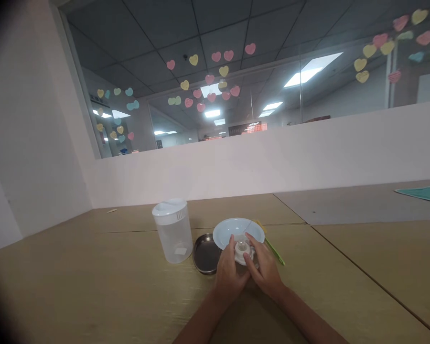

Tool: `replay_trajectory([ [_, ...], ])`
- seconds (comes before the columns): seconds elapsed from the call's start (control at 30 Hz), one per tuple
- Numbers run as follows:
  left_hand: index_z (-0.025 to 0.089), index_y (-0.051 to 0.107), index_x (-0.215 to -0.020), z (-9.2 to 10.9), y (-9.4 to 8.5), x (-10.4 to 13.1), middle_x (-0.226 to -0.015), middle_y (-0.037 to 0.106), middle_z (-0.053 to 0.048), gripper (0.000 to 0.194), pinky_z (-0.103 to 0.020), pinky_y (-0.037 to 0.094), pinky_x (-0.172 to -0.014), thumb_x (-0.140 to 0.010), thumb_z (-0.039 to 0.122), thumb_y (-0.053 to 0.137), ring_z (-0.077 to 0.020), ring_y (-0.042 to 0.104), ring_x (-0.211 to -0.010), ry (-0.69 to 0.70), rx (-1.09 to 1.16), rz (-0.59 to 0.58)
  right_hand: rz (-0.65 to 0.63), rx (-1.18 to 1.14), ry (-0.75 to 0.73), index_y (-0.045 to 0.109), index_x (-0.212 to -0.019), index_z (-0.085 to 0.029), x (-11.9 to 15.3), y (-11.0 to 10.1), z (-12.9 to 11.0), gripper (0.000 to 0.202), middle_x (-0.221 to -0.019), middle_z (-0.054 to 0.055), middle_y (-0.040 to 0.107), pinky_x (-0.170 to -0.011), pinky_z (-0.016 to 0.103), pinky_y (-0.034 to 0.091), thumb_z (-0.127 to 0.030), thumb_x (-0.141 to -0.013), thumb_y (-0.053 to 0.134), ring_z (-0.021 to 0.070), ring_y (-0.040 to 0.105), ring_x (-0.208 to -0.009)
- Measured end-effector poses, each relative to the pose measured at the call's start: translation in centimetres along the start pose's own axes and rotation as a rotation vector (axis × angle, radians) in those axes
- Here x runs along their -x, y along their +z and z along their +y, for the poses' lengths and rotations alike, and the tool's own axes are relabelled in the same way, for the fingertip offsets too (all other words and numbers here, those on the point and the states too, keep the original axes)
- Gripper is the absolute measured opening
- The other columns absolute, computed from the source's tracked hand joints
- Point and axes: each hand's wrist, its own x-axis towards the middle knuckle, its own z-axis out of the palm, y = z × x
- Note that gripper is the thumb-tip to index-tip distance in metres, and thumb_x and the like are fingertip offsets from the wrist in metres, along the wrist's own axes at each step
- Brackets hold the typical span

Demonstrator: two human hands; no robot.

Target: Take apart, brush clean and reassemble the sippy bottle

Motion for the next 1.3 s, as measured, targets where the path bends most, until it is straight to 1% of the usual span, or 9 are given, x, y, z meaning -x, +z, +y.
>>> replay_trajectory([
  [0.13,0.014,0.017,-0.142,0.0,-0.4,-0.4,-0.131,0.048,-0.015,0.077,-0.041,0.046,-0.094,-0.08,0.04,0.056,-0.0257,0.05,-0.117,-0.04,0.038,-0.037,0.008,0.023,-0.004,0.035,-0.134,-0.025,-0.2,0.0,0.3,0.048,-0.123,0.009,0.056,-0.086,0.037,0.05,-0.035,-0.088,0.043,0.0223,0.059,-0.104],
  [0.43,0.012,0.024,-0.138,-0.5,-0.9,-0.8,-0.125,0.052,-0.017,0.073,-0.042,0.046,-0.093,-0.081,0.042,0.056,-0.0258,0.052,-0.114,0.072,0.029,-0.015,0.047,-0.019,0.016,0.033,-0.135,-0.023,0.3,0.7,0.4,0.048,-0.125,0.009,0.054,-0.089,0.037,0.048,-0.033,-0.089,0.04,0.0223,0.055,-0.111],
  [0.53,0.011,0.025,-0.138,-0.4,-0.9,-0.8,-0.126,0.051,-0.019,0.07,-0.043,0.045,-0.094,-0.082,0.041,0.055,-0.026,0.051,-0.115,0.071,0.033,-0.019,0.054,-0.046,0.043,0.033,-0.135,-0.023,0.4,0.8,0.2,0.047,-0.127,0.01,0.053,-0.091,0.038,0.048,-0.034,-0.09,0.039,0.0223,0.054,-0.112],
  [0.7,0.012,0.027,-0.137,-0.2,-0.8,-0.9,-0.124,0.053,-0.017,0.068,-0.041,0.046,-0.093,-0.082,0.04,0.055,-0.0249,0.052,-0.114,0.069,0.047,0.011,0.045,-0.093,0.064,0.031,-0.136,-0.024,0.6,1.0,0.3,0.047,-0.13,0.009,0.051,-0.095,0.038,0.045,-0.034,-0.09,0.038,0.0213,0.051,-0.116],
  [0.87,0.012,0.026,-0.137,-0.1,-0.8,-0.9,-0.124,0.053,-0.016,0.066,-0.041,0.045,-0.094,-0.083,0.039,0.054,-0.0245,0.052,-0.113,0.057,0.056,-0.017,0.05,-0.087,0.066,0.032,-0.135,-0.022,0.8,1.3,0.8,0.047,-0.128,0.01,0.052,-0.094,0.04,0.045,-0.035,-0.09,0.038,0.0222,0.052,-0.115],
  [1.03,0.013,0.025,-0.138,0.1,-1.1,-0.9,-0.131,0.048,-0.015,0.066,-0.04,0.042,-0.097,-0.083,0.037,0.053,-0.0241,0.049,-0.117,0.01,0.073,-0.063,0.031,-0.089,0.081,0.033,-0.135,-0.022,0.6,1.1,0.8,0.048,-0.125,0.01,0.053,-0.091,0.038,0.047,-0.035,-0.089,0.039,0.0219,0.054,-0.11],
  [1.13,0.015,0.027,-0.137,0.2,-1.3,-1.0,-0.132,0.048,-0.013,0.067,-0.039,0.042,-0.097,-0.081,0.038,0.055,-0.024,0.049,-0.116,-0.036,0.1,-0.089,0.01,-0.093,0.093,0.035,-0.133,-0.022,0.4,0.8,0.6,0.05,-0.123,0.01,0.054,-0.088,0.036,0.049,-0.037,-0.086,0.044,0.0216,0.058,-0.104],
  [1.2,0.016,0.027,-0.137,0.2,-1.4,-1.0,-0.132,0.048,-0.012,0.069,-0.041,0.041,-0.098,-0.079,0.037,0.057,-0.0246,0.048,-0.116,-0.07,0.109,-0.104,0.012,-0.078,0.105,0.038,-0.13,-0.021,0.2,0.7,0.5,0.052,-0.12,0.01,0.057,-0.085,0.036,0.05,-0.04,-0.083,0.05,0.0224,0.059,-0.102],
  [1.3,0.014,0.018,-0.141,-0.1,-1.2,-1.0,-0.125,0.053,-0.013,0.079,-0.043,0.042,-0.096,-0.077,0.037,0.059,-0.0256,0.05,-0.112,-0.124,0.129,-0.135,0.041,-0.05,0.136,0.048,-0.121,-0.02,0.1,0.9,0.5,0.049,-0.112,0.01,0.061,-0.084,0.037,0.049,-0.043,-0.079,0.054,0.024,0.059,-0.099],
])
